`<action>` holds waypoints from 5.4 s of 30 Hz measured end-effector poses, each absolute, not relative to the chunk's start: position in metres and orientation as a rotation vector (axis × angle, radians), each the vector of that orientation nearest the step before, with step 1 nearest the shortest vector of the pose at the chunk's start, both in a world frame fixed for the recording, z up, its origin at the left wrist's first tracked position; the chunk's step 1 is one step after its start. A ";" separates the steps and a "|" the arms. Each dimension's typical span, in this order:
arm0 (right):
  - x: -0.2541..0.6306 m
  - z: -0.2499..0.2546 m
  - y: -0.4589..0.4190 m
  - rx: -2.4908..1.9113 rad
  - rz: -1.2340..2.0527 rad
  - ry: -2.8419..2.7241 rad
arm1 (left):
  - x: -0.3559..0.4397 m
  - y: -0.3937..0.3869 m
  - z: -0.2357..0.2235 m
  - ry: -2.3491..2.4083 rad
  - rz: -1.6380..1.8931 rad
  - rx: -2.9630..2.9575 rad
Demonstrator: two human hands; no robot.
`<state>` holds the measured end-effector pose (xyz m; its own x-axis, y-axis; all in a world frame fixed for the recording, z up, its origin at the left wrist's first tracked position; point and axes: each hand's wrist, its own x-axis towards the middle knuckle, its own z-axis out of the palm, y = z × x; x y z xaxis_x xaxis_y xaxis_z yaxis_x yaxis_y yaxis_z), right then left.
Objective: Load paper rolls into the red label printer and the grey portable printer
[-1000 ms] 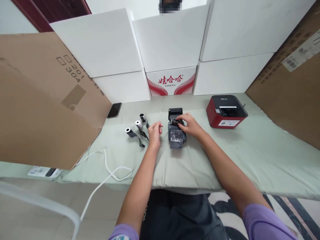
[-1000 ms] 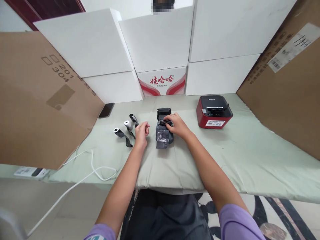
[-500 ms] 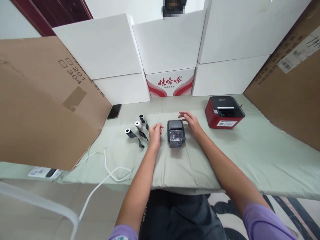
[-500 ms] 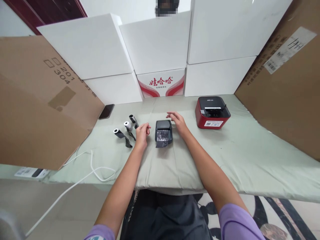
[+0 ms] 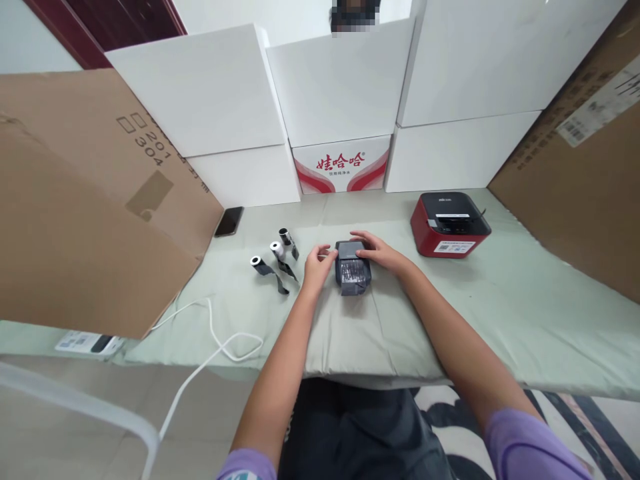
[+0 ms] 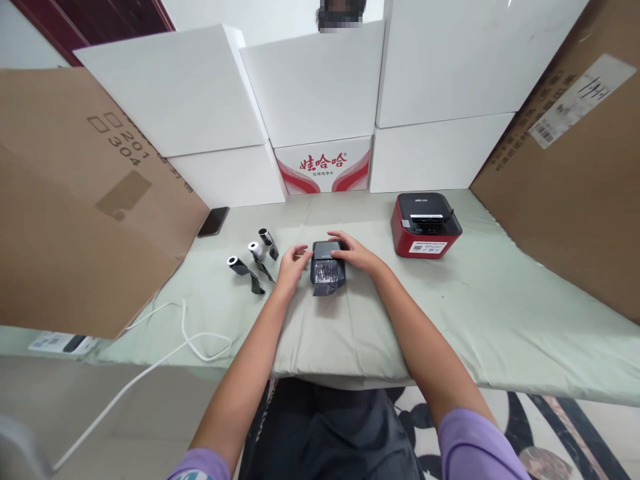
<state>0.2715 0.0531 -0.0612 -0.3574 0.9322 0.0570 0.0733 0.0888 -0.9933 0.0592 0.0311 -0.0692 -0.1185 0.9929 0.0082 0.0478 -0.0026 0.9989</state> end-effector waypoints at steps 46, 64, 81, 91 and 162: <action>0.192 -0.056 -0.019 -1.687 0.382 -1.436 | 0.056 0.034 -0.071 1.338 1.278 1.208; 0.177 -0.043 -0.041 -2.025 0.130 -1.664 | 0.057 0.033 -0.067 1.343 1.230 1.231; 0.276 -0.037 0.047 -2.124 -0.113 -1.486 | 0.064 0.033 -0.072 1.357 1.170 1.351; 0.269 -0.042 0.045 -2.090 -0.235 -1.507 | 0.065 0.031 -0.073 1.383 1.142 1.402; 0.240 -0.017 -0.044 -1.358 0.768 -1.135 | 0.017 -0.003 -0.040 0.814 1.072 1.115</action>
<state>0.2397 -0.0444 -0.0174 0.3180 0.9323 0.1723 0.1866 0.1166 -0.9755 0.0175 -0.0030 -0.0396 0.3020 0.9533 0.0020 -0.2540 0.0784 0.9640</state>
